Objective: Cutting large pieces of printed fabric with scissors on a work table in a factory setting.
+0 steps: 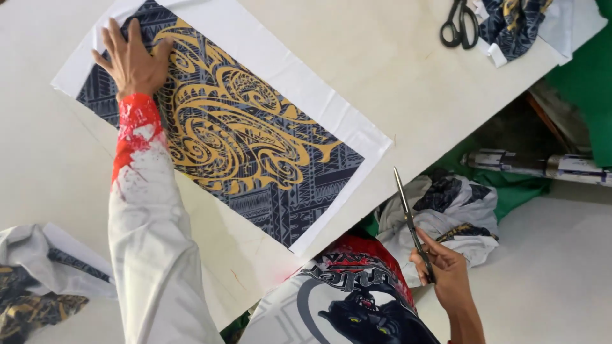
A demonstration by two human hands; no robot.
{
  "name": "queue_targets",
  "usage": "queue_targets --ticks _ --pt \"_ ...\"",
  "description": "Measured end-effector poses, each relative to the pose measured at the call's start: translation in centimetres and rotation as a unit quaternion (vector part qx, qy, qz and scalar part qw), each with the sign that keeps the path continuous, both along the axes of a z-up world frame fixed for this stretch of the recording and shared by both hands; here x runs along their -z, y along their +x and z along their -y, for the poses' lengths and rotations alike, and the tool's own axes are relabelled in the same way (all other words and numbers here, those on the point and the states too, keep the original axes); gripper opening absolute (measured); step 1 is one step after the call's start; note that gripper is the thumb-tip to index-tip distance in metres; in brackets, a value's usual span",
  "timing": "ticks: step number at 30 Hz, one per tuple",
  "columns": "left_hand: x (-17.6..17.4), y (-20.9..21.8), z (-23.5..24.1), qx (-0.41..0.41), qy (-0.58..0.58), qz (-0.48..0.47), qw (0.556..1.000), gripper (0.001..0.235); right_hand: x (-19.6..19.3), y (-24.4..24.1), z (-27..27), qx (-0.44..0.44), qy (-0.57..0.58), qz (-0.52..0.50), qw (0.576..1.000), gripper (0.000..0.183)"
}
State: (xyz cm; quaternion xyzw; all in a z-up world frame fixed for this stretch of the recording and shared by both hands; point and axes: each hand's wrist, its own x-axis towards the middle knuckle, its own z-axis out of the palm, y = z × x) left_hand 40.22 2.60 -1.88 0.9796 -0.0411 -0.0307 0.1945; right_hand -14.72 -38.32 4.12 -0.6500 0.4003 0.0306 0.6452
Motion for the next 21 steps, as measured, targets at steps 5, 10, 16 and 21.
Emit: queue_targets --ticks 5,10,16,21 --pt "4.0 3.9 -2.7 -0.007 0.036 0.150 0.988 0.068 0.2 0.4 0.6 -0.011 -0.013 -0.014 1.000 0.068" --pt "1.6 5.7 -0.9 0.126 -0.005 0.171 0.977 0.041 0.0 -0.2 0.5 0.020 -0.001 -0.014 1.000 0.070" --pt "3.7 8.5 0.6 0.038 0.023 0.114 0.993 0.050 -1.2 -0.2 -0.4 -0.015 0.011 -0.028 0.999 0.074" --pt "1.9 2.6 3.8 0.076 -0.053 0.210 0.973 0.046 -2.1 0.1 0.4 0.004 0.061 -0.083 0.995 0.074"
